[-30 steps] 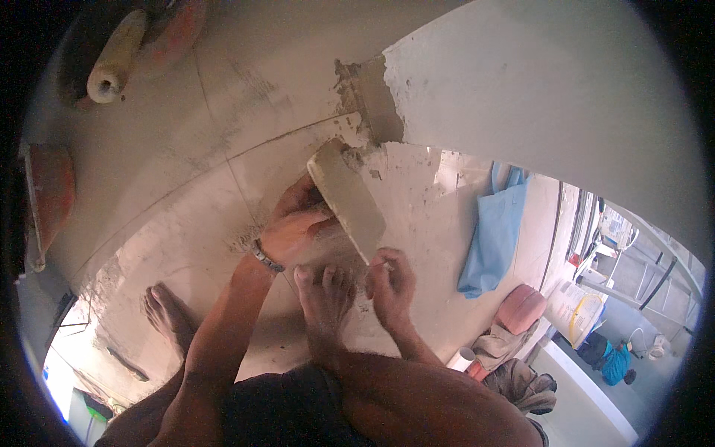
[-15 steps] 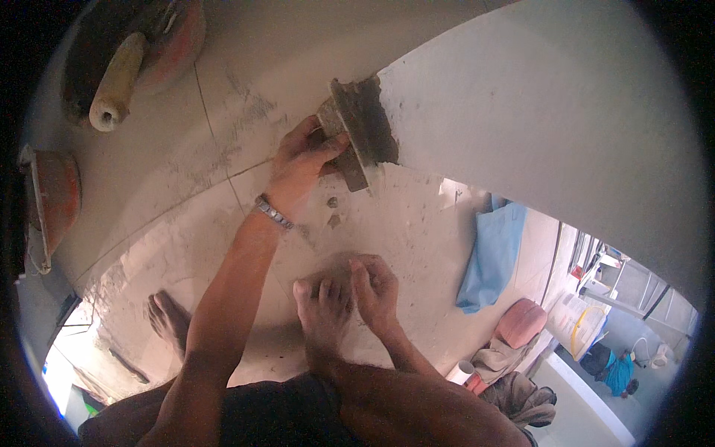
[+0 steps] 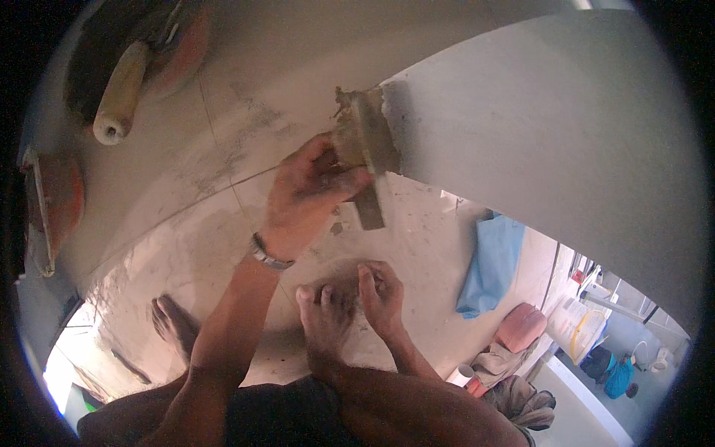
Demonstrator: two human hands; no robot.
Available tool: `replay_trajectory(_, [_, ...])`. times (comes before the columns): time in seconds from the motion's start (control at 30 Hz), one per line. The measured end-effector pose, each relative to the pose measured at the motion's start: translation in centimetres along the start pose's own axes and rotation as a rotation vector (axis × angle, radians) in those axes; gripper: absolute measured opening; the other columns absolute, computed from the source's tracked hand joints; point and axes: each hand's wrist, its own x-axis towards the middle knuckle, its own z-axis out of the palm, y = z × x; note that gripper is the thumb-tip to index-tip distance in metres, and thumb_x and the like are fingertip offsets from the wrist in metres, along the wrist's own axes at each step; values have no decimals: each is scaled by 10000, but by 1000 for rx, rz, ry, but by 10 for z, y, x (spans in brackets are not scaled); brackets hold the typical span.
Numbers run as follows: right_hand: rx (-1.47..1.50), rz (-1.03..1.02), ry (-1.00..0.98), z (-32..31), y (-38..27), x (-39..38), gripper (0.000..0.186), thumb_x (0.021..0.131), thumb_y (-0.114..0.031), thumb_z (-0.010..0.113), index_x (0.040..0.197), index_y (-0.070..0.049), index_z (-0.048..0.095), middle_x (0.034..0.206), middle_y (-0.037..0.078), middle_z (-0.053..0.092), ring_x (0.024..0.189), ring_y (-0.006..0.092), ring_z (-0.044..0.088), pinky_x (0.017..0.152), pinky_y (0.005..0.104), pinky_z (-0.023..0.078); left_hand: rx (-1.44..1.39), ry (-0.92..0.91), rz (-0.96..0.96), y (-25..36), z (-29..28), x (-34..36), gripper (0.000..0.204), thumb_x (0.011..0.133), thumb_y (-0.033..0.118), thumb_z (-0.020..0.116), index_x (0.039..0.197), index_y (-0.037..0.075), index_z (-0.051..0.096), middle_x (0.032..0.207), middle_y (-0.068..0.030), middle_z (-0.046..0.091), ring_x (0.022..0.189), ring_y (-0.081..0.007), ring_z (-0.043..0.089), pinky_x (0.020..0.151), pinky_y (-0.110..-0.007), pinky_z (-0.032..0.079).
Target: The person mixes cement in a bucket using a trowel, then scoops and applies the cement to the floor near a wall using a trowel and a larger flat tool. The person smooths the applied cement along the base of the wall.
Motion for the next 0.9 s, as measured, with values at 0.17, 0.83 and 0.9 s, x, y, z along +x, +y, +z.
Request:
replay_trajectory(0.17, [-64, -33, 27, 1, 8, 4, 170, 1015, -166, 581, 1007, 2, 612, 680, -13, 545, 538, 45, 466, 469, 217, 366, -103, 64, -114, -2, -26, 19, 365, 871, 74, 740, 1172, -59, 582, 1060, -141, 716, 919, -157, 693, 768, -283, 580])
replay_trajectory(0.83, [6, 56, 3, 2, 2, 8, 176, 1018, -158, 575, 1005, 16, 597, 660, 1, 540, 476, 60, 463, 409, 231, 352, 19, 114, -70, -9, 0, 46, 362, 859, 130, 767, 1150, -38, 632, 1003, -104, 732, 845, -122, 686, 727, -272, 580])
replay_trajectory(0.9, [10, 44, 2, -2, 4, 7, 169, 1018, -151, 572, 1005, 16, 597, 658, 1, 538, 474, 62, 461, 407, 233, 350, -124, 33, -106, 4, 5, 32, 373, 867, 100, 758, 1183, -34, 612, 1028, -100, 729, 861, -130, 691, 736, -273, 585])
